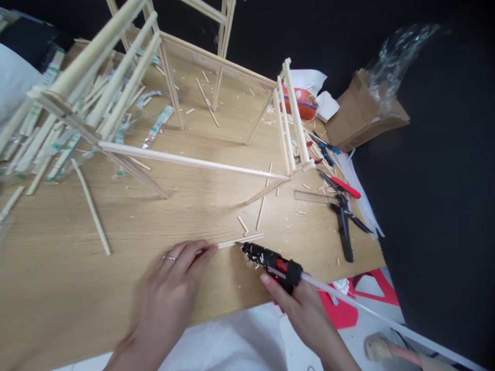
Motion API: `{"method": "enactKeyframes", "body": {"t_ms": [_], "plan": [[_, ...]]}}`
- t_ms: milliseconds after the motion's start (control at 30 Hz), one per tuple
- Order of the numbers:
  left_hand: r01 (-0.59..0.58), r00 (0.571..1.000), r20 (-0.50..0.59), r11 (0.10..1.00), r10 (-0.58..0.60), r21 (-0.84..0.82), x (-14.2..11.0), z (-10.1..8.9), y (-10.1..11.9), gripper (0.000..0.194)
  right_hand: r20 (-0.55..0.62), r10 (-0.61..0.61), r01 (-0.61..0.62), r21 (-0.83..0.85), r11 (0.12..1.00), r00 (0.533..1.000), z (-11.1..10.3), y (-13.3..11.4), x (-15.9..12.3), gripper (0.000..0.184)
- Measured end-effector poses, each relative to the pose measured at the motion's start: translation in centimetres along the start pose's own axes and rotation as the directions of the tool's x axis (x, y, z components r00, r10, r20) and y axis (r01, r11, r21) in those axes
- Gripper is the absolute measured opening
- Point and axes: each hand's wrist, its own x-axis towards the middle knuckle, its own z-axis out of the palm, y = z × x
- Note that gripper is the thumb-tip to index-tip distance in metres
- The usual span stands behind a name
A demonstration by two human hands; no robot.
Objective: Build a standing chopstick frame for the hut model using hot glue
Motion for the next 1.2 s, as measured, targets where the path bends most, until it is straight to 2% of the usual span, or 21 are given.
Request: {"method": "enactKeyframes", "body": {"t_ms": [267, 700, 933, 1200], "plan": [[0.017, 1.000, -0.003, 1.000, -0.017, 0.000, 0.2, 0.1, 0.2, 0.031, 0.015, 0.015, -0.016, 0.070, 0.997, 1.000, -0.9, -0.3, -0.1, 0.033], [0.027, 0.999, -0.020, 0.999, -0.028, -0.036, -0.4, 0.8, -0.4, 0.028, -0.004, 0.101, -0.101, -0.047, 0.994, 0.995, -2.6, 0.8, -0.3, 0.041], [0.051, 0.998, 0.025, 0.996, -0.050, -0.067, -0.9, 0.7, -0.5, 0.031, -0.030, 0.166, -0.167, -0.044, 0.985, 0.986, -3.2, 1.6, -0.2, 0.044], [0.041, 0.999, 0.025, 0.998, -0.040, -0.051, -0.8, 0.9, -0.7, 0.030, -0.024, 0.159, -0.159, -0.017, 0.987, 0.987, -3.3, 1.7, -0.4, 0.044]]}}
